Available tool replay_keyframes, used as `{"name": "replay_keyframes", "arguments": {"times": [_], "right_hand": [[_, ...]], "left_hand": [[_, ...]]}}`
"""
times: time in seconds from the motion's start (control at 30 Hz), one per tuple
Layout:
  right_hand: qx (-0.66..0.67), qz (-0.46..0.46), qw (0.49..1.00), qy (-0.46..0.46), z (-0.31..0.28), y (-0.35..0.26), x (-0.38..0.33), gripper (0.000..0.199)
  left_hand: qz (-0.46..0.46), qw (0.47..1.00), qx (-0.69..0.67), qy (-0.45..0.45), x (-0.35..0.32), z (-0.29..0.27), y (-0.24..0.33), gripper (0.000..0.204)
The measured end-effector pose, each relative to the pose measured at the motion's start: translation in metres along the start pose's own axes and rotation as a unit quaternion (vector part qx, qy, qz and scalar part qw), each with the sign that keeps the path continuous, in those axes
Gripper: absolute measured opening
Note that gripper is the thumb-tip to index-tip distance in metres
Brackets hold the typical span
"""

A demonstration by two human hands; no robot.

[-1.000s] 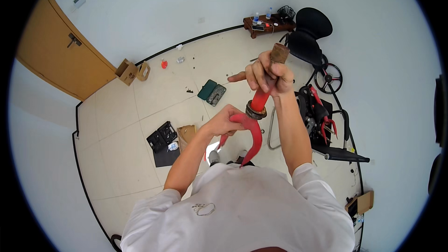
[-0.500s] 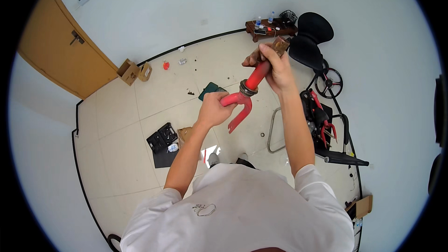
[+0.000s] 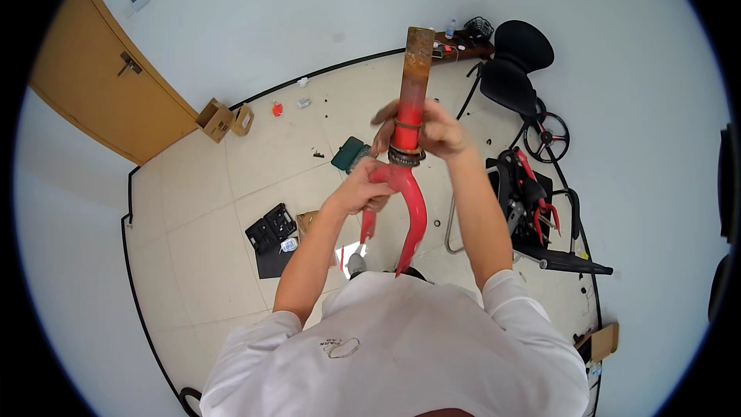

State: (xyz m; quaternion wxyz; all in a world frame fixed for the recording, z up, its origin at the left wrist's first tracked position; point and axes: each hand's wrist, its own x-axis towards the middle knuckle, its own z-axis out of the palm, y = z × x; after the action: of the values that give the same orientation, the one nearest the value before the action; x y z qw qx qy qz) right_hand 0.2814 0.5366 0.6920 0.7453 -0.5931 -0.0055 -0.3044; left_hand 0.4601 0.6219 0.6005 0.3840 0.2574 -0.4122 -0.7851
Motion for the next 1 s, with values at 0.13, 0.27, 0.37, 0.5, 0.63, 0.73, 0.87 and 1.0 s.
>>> {"name": "replay_keyframes", "arguments": {"times": [0.13, 0.27, 0.37, 0.5, 0.63, 0.73, 0.87, 1.0], "right_hand": [[-0.122, 0.066, 0.983, 0.118, -0.001, -0.011, -0.006, 0.040], [-0.093, 0.026, 0.989, 0.111, 0.004, 0.008, -0.018, 0.042], [-0.159, 0.049, 0.983, 0.079, -0.004, 0.001, -0.019, 0.041], [-0.158, 0.065, 0.980, 0.106, -0.002, 0.009, -0.024, 0.039], [-0.107, 0.055, 0.984, 0.129, -0.003, 0.029, -0.032, 0.035], [-0.113, 0.056, 0.983, 0.130, -0.003, 0.033, -0.036, 0.038], [-0.081, 0.059, 0.983, 0.156, -0.005, 0.020, -0.045, 0.043], [-0.057, 0.008, 0.973, 0.222, -0.002, 0.005, -0.053, 0.041]], "left_hand": [[0.012, 0.963, 0.219, 0.156, -0.004, 0.008, 0.020, 0.014], [0.017, 0.941, 0.293, 0.170, -0.008, 0.016, 0.028, 0.017], [0.033, 0.932, 0.311, 0.185, -0.006, 0.021, 0.024, 0.017], [0.041, 0.918, 0.321, 0.231, 0.000, 0.029, 0.020, 0.019], [0.111, 0.906, 0.325, 0.249, 0.003, 0.032, 0.013, 0.014], [0.116, 0.894, 0.338, 0.270, 0.004, 0.031, 0.007, 0.014], [0.103, 0.863, 0.400, 0.290, 0.006, 0.031, 0.012, 0.018], [0.109, 0.839, 0.448, 0.288, 0.004, 0.036, 0.022, 0.020]]}}
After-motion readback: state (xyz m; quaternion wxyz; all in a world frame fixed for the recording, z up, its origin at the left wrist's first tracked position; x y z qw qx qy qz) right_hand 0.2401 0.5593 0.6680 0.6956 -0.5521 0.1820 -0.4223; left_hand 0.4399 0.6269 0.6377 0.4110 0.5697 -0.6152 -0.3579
